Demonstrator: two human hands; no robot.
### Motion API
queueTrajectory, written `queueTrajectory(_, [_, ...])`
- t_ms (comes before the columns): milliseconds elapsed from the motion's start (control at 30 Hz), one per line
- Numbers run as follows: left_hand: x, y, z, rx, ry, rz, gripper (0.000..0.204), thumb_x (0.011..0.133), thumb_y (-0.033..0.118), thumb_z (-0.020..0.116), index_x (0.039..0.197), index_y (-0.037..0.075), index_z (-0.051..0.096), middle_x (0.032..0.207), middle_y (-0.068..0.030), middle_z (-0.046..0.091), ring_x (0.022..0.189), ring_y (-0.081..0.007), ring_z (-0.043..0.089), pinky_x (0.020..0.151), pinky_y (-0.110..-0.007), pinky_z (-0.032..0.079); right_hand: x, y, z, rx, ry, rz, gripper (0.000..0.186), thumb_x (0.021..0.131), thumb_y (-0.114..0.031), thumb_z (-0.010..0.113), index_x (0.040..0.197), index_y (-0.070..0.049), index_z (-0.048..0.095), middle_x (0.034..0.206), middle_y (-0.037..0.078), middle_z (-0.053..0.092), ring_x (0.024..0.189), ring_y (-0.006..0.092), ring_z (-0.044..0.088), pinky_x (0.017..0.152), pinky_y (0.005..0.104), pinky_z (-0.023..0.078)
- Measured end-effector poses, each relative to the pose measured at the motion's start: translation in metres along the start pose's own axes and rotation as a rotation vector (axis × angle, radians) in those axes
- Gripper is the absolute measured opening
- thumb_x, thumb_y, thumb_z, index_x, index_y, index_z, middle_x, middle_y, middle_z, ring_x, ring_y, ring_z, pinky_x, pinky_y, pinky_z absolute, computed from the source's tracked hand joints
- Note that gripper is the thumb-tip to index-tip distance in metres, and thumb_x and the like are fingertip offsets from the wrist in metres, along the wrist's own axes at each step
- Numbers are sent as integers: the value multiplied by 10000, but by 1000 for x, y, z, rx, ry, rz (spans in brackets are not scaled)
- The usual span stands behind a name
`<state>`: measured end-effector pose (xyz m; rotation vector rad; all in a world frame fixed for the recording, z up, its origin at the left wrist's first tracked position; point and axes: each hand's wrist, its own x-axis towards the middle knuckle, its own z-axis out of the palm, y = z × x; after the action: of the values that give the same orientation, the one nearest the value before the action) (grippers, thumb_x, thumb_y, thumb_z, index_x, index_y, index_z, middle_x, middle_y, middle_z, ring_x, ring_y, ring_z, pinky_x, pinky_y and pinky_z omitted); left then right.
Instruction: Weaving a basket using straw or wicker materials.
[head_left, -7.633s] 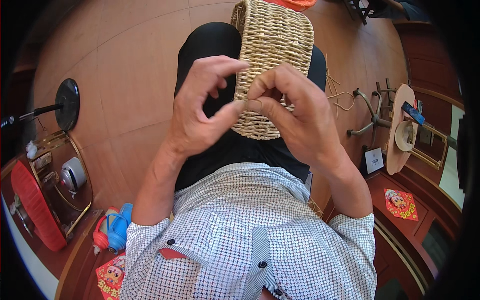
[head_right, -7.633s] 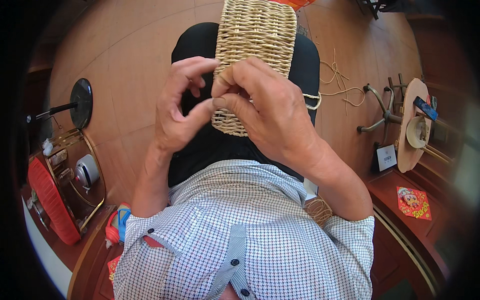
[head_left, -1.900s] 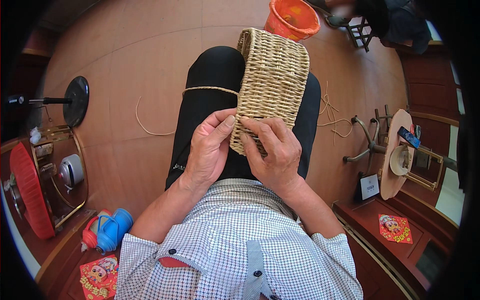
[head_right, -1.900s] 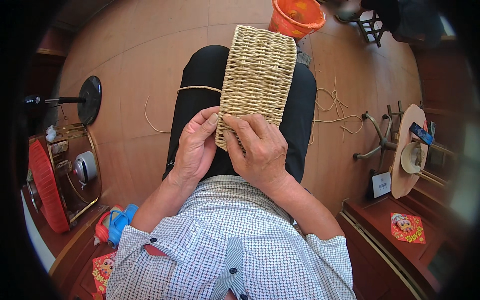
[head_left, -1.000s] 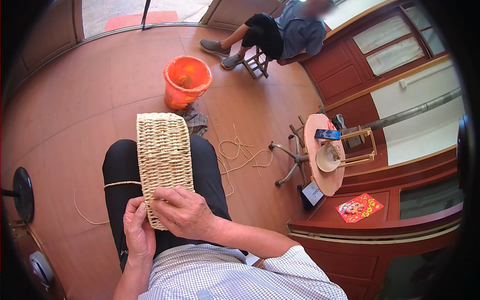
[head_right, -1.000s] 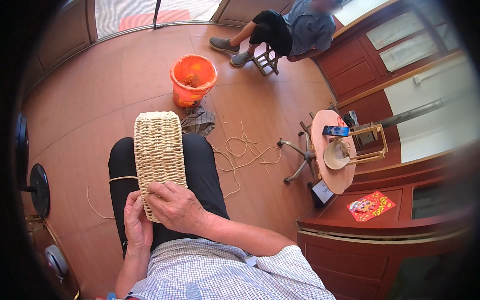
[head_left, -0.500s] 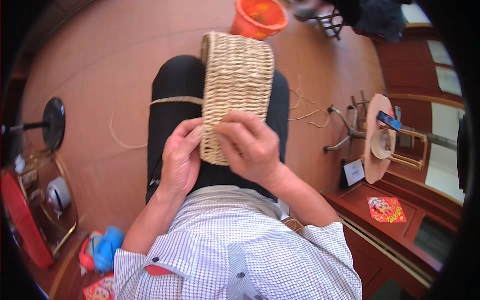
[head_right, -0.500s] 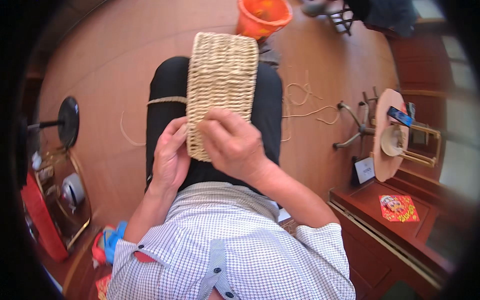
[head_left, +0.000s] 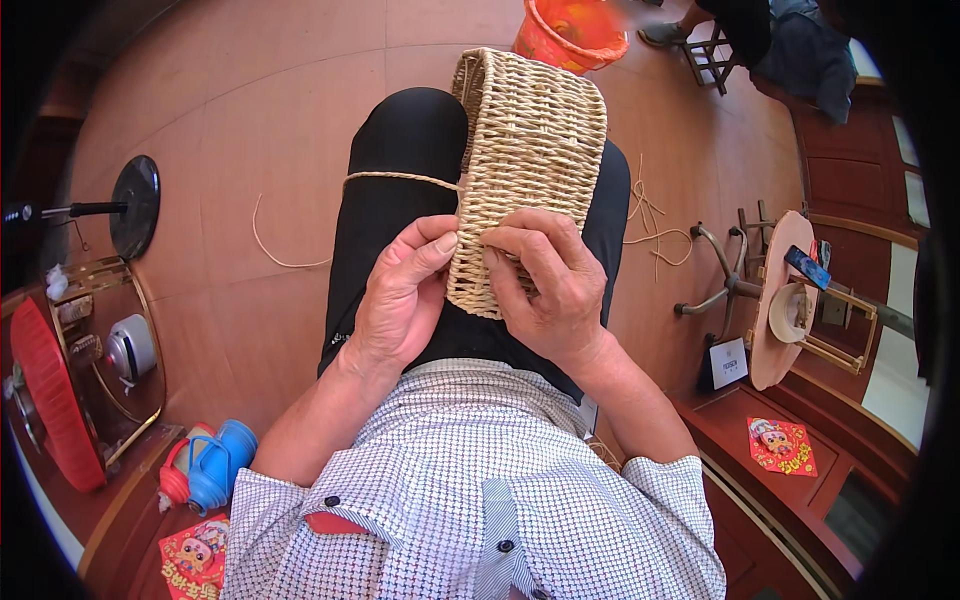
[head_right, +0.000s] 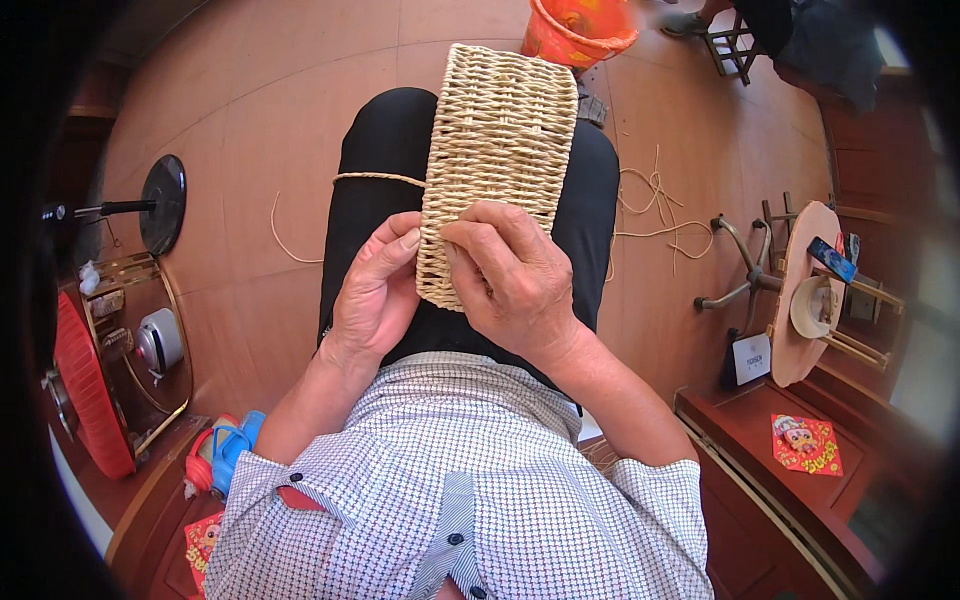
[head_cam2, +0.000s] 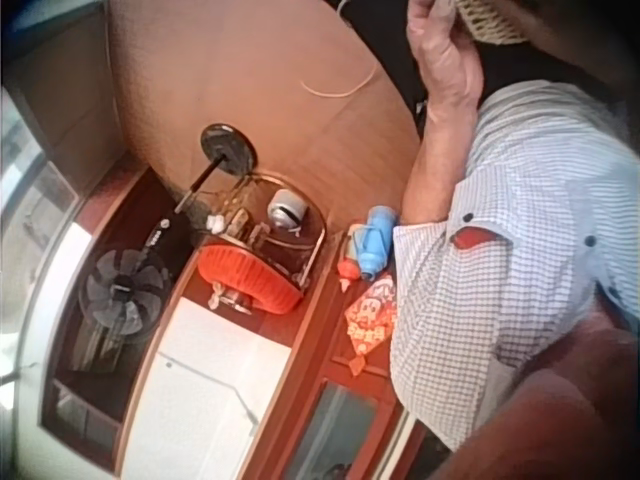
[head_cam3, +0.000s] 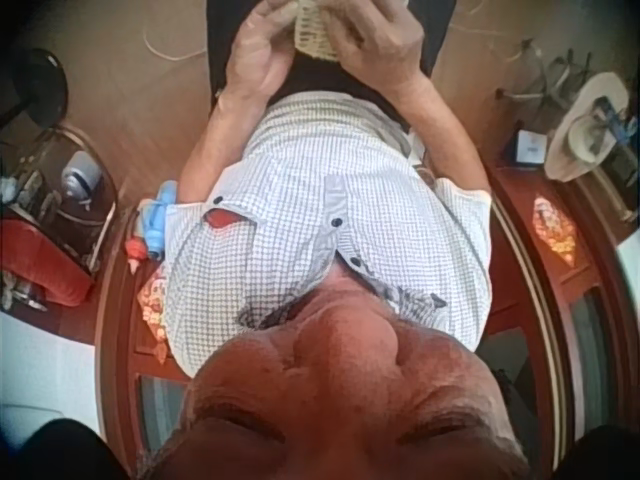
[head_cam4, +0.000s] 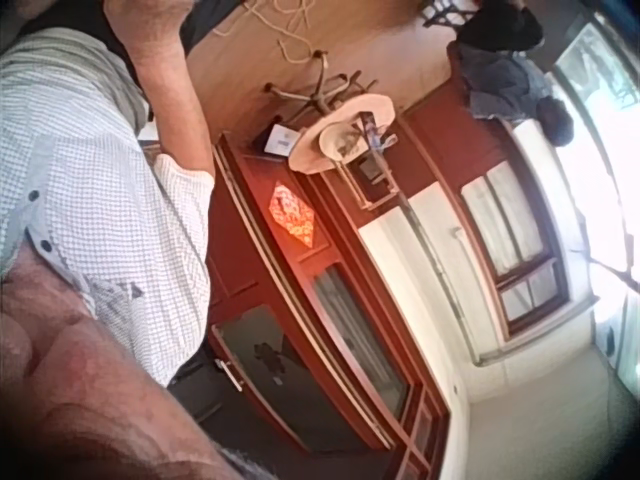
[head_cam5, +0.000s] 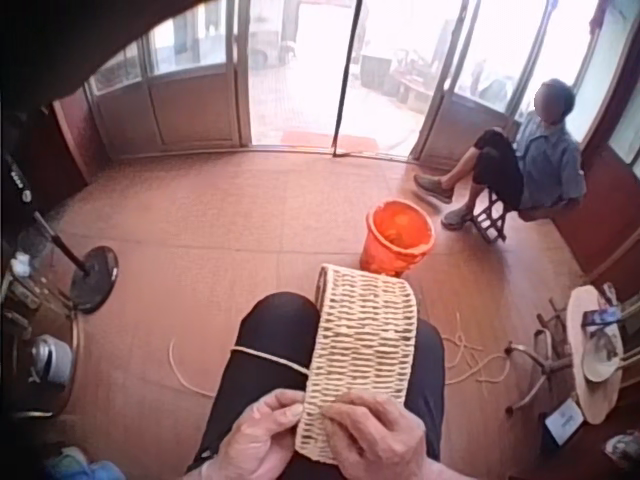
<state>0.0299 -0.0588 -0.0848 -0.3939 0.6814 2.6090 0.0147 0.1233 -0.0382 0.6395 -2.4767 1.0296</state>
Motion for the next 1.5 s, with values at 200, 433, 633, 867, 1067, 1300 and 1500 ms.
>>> queueTrajectory(200, [2, 0, -1, 68, -41, 14, 298, 1061, 144, 652, 1335, 42, 591, 1279, -80, 693, 1201, -155, 650, 1112, -352, 508, 0, 1, -1, -8, -7, 9, 208, 830, -2, 793, 1024, -40, 730, 1020, 86, 688, 898, 247, 728, 758, 344, 608])
queueTrajectory(433, [2, -3, 6, 111, -23, 63, 364, 1073, 189, 663, 1384, 29, 562, 1270, -78, 699, 1203, -141, 643, 1115, -321, 481, -5, 1, 0, 4, 5, 11, 219, 818, 1, 819, 1024, -39, 755, 1016, 79, 683, 896, 237, 717, 763, 339, 603])
queueTrajectory(633, [1, -4, 5, 94, -29, 67, 476, 1066, 182, 663, 1490, 44, 497, 1371, -85, 652, 1299, -173, 607, 1160, -356, 469, -10, 1, 1, 28, 7, 26, 233, 813, -6, 825, 1037, -46, 778, 994, 75, 682, 864, 230, 707, 741, 336, 593])
queueTrajectory(867, [4, -3, 3, 59, -76, 55, 603, 1054, 135, 651, 1587, 51, 381, 1418, -108, 639, 1347, -198, 583, 1200, -381, 433, -8, -4, -1, 59, -32, 74, 227, 813, -15, 819, 1034, -47, 779, 962, 78, 673, 850, 232, 706, 730, 345, 588])
queueTrajectory(1067, [1, 0, 9, 62, -53, 49, 647, 1059, 138, 642, 1622, 48, 336, 1438, -121, 629, 1358, -211, 580, 1211, -393, 420, -6, -2, 0, 37, -29, 52, 212, 820, -9, 812, 1026, -47, 777, 957, 79, 670, 852, 235, 705, 732, 348, 589])
queueTrajectory(1300, [1, 1, 9, 64, -81, 46, 644, 1058, 165, 649, 1617, 40, 355, 1390, -122, 661, 1331, -186, 590, 1200, -369, 410, -6, -5, 1, 28, -24, 38, 211, 815, -11, 819, 1016, -51, 770, 948, 73, 681, 848, 232, 710, 730, 339, 593])
queueTrajectory(1500, [7, 10, 6, 84, -157, -22, 718, 1038, 158, 634, 1652, 47, 280, 1442, -131, 606, 1368, -211, 563, 1226, -389, 394, 1, -9, 0, 10, -27, 65, 214, 805, -10, 829, 998, -63, 754, 956, 65, 711, 854, 226, 723, 732, 341, 598])
